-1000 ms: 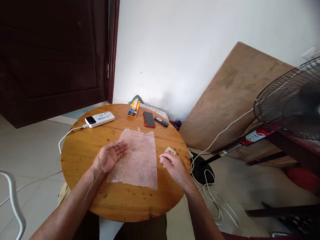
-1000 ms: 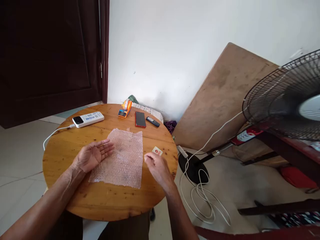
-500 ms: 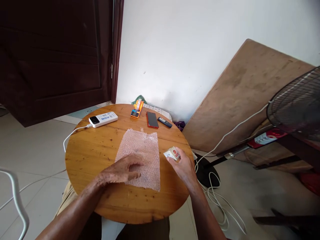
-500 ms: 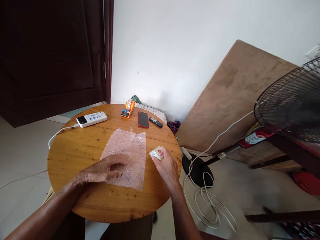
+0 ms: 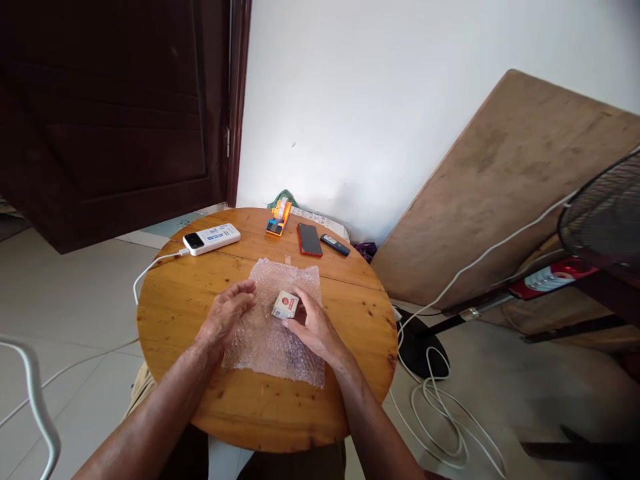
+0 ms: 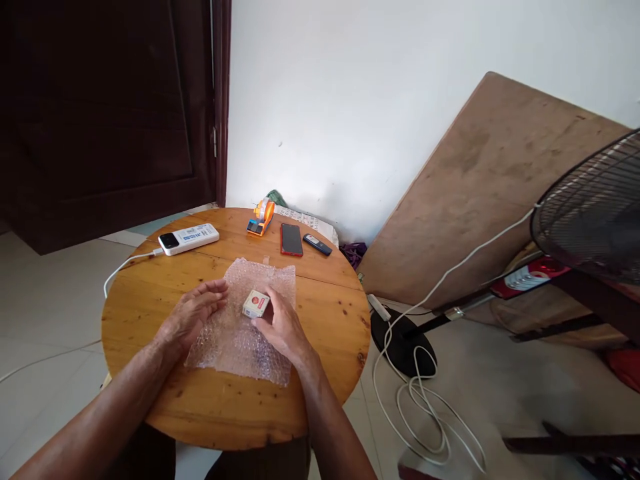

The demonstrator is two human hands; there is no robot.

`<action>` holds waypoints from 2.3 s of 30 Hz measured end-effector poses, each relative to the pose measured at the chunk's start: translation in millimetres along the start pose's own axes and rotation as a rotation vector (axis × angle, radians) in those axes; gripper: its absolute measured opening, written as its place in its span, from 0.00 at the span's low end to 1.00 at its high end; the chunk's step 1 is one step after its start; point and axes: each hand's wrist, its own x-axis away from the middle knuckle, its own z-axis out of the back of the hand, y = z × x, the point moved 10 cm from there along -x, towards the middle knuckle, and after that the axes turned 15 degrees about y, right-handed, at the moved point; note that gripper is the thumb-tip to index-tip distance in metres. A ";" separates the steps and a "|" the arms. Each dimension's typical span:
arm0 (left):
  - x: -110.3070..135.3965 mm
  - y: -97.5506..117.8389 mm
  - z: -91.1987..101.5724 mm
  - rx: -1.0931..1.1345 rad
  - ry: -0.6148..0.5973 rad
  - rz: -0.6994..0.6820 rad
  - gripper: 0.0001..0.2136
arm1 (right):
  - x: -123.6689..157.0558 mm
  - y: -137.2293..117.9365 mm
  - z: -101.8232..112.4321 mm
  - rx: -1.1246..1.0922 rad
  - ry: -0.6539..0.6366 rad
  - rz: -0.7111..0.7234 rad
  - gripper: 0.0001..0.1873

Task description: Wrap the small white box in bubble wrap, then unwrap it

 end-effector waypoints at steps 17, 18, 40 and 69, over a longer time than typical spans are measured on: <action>10.9 5.2 -4.2 -0.277 -0.055 -0.143 0.16 | 3.0 6.9 -1.9 -0.059 -0.009 0.005 0.32; 11.2 5.9 -4.4 -0.294 -0.053 -0.161 0.16 | 3.0 6.9 -2.1 -0.057 -0.008 0.009 0.32; 15.5 16.2 -8.0 -0.326 -0.078 -0.284 0.15 | 41.7 -64.5 30.1 0.150 -0.050 0.224 0.29; 32.6 27.8 -34.0 -0.704 -0.240 -0.644 0.08 | -31.1 -29.5 33.0 0.012 -0.028 0.005 0.10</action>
